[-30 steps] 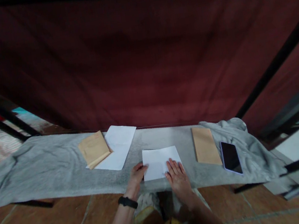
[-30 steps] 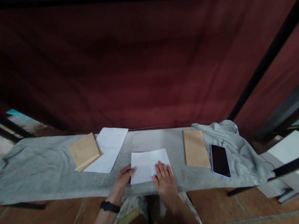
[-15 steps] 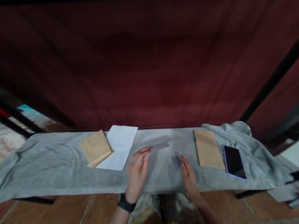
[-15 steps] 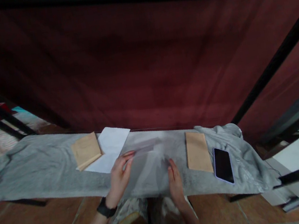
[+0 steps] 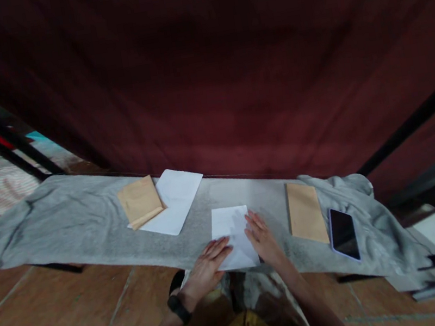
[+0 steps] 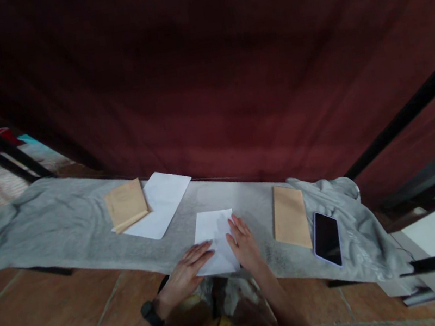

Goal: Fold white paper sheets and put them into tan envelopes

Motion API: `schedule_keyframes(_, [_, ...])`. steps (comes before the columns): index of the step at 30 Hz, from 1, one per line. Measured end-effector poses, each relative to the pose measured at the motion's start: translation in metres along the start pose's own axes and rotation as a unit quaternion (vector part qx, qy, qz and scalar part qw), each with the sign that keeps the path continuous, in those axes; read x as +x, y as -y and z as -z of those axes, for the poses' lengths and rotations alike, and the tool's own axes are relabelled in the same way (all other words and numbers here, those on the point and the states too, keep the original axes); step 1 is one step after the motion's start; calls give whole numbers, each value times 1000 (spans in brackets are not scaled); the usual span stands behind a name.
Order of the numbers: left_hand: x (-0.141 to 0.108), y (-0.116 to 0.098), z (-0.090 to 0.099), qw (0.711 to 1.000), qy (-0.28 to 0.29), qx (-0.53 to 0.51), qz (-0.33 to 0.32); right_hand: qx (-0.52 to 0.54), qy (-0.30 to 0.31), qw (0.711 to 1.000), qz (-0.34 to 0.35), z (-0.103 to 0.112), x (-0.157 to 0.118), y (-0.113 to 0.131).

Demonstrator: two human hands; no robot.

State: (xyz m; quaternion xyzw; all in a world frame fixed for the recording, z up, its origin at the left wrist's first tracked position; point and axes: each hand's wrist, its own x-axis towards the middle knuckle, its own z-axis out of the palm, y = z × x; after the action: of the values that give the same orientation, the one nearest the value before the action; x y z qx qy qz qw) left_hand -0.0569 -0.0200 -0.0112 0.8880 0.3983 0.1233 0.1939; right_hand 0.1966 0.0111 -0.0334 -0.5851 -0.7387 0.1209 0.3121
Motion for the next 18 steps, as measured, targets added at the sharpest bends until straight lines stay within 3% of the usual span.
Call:
schedule_keyframes(5, [3,3,5,998,50,-26,-12,-84,86,991,56,-27,26,21])
schedule_keyframes(7, [12,2,5,999,30,-42,1,-106,95,988,60,-37,31,25])
schedule_keyframes(12, [49,6,-9,992,-59,6,115,-137,93,985,52,-50,38,25])
schedule_keyframes(18, [64,16,-19,982,-104,56,146,-145,68,987,27,-47,42,6])
